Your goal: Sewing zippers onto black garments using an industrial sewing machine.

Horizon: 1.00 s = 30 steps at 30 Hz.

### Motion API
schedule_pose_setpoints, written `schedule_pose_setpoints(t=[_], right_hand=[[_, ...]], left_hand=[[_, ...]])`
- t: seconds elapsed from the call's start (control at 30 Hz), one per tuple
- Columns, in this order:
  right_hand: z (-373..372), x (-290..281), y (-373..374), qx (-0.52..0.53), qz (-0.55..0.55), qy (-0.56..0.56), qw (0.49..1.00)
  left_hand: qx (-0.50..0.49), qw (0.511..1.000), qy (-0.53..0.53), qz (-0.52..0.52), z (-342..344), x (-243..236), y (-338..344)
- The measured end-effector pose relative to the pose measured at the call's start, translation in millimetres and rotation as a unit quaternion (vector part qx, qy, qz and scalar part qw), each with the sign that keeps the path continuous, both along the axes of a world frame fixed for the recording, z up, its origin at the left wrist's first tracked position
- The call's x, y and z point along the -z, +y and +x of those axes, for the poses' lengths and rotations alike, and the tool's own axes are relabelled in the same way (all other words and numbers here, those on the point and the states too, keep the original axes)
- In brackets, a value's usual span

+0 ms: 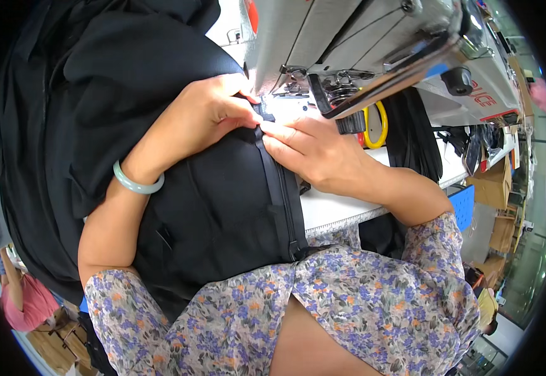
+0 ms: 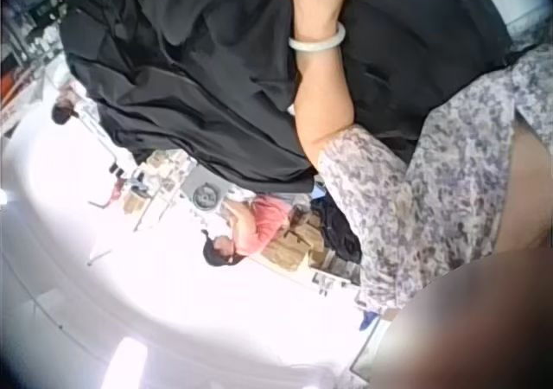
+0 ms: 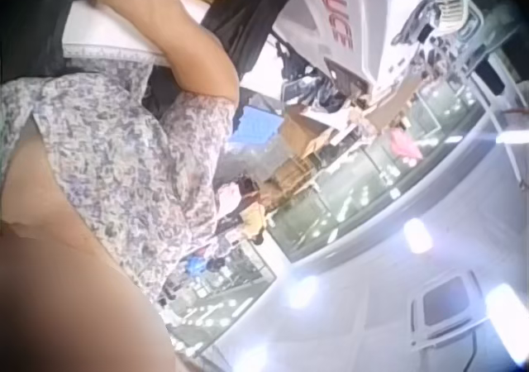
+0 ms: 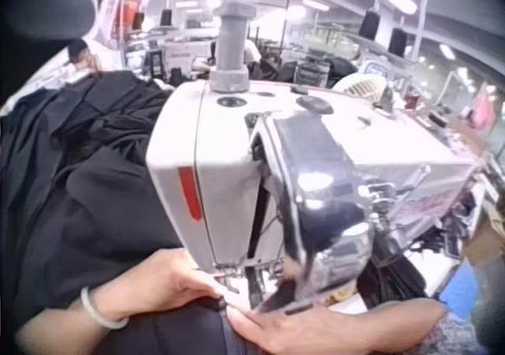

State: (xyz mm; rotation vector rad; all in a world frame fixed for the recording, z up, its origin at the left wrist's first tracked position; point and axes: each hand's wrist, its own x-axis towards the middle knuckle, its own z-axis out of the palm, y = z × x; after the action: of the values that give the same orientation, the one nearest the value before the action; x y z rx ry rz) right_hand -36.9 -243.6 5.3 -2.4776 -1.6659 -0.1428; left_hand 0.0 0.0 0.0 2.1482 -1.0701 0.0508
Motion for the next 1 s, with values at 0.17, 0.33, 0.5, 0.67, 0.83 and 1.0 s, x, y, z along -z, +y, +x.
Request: schedule_pose_setpoints(t=[0.17, 0.33, 0.5, 0.67, 0.83, 1.0], right_hand=[[3.6, 7.2, 2.0, 0.032, 0.045, 0.002, 0.998], [7.0, 20.1, 3.3, 0.051, 0.054, -0.042, 0.996], [10.3, 24.5, 3.1, 0.043, 0.052, -0.069, 0.995], [11.3, 28.8, 0.8, 0.046, -0.018, -0.098, 0.994], [14.1, 33.2, 1.6, 0.064, 0.032, -0.07, 0.995], [12.9, 30.5, 2.4, 0.081, 0.048, -0.07, 0.993]], left_hand=[[0.004, 1.0, 0.011, 0.016, 8.6, -8.2, -0.6], [0.015, 1.0, 0.018, -0.015, 16.5, -8.4, -1.7], [0.022, 0.997, 0.061, -0.037, 23.8, -6.6, -2.3], [0.026, 0.997, 0.06, -0.046, 28.1, -4.4, -1.5], [0.022, 1.0, 0.013, -0.011, 29.0, -6.3, 0.3], [0.036, 0.999, 0.016, -0.014, 29.8, -7.7, -1.4]])
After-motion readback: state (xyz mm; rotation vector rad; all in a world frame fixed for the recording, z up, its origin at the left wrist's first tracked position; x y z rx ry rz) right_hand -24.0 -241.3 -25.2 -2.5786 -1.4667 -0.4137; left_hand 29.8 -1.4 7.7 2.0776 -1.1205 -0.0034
